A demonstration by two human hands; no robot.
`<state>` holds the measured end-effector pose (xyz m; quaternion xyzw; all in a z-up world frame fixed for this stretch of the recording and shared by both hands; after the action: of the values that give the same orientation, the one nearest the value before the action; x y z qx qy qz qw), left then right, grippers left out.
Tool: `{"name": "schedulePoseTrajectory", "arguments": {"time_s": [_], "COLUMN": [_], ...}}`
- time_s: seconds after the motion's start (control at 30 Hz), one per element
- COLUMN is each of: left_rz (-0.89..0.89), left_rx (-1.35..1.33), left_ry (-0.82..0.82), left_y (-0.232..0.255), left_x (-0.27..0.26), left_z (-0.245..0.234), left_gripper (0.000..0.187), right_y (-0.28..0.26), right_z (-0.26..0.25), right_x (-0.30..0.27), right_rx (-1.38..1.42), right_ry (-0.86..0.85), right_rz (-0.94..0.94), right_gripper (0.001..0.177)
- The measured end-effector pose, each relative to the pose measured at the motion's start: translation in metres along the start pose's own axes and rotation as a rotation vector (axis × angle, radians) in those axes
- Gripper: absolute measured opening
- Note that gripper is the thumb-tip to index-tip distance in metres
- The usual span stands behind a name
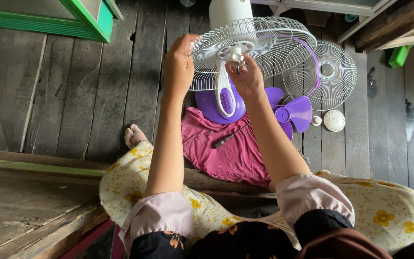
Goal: The person assembles a purple and white electric fan by attaching the front grille, inserting the purple fan blades, and securing the components with a nut. The person works on the floor, handling the fan parts and tools directly.
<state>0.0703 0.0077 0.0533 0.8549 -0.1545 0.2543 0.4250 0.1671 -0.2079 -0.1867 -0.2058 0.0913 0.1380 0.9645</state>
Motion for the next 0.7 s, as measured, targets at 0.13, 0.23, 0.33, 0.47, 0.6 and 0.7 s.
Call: {"name": "schedulePoseTrajectory", "arguments": {"time_s": [0.13, 0.23, 0.33, 0.47, 0.6, 0.7], "left_rz": [-0.01, -0.025, 0.01, -0.038, -0.145, -0.172], "left_rx": [-0.005, 0.018, -0.036, -0.001, 0.0, -0.061], "left_ry": [-0.001, -0.004, -0.01, 0.012, 0.111, 0.215], "left_y": [-0.001, -0.001, 0.001, -0.006, -0.037, -0.065], "left_x": [-0.001, 0.0, 0.0, -0.005, -0.028, -0.059], "left_z": [0.001, 0.002, 0.0, 0.004, 0.01, 0.016], "left_gripper": [0.039, 0.039, 0.039, 0.036, 0.035, 0.037], "right_y": [0.001, 0.004, 0.003, 0.0, -0.004, -0.014], "right_z": [0.002, 0.003, -0.001, -0.004, -0.003, -0.003], "right_x": [0.001, 0.002, -0.002, -0.022, -0.04, -0.055], "right_rx": [-0.028, 0.0, -0.041, -0.086, -0.053, -0.131], "right_ry": [-0.042, -0.06, -0.044, -0.032, -0.028, -0.07], "right_rz": [-0.007, 0.025, 0.054, 0.102, 0.132, 0.097], "right_gripper": [0.039, 0.034, 0.03, 0.027, 0.028, 0.033]}}
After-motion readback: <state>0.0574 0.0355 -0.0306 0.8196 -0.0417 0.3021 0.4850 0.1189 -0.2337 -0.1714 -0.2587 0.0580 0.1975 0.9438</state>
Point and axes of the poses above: each hand's wrist, its own x-axis towards the middle knuckle, its own z-axis out of the palm, y = z × x, the point moved 9 cm from there along x, towards the middle knuckle, and after that the axes turned 9 degrees about -y, right-handed, at the moved point
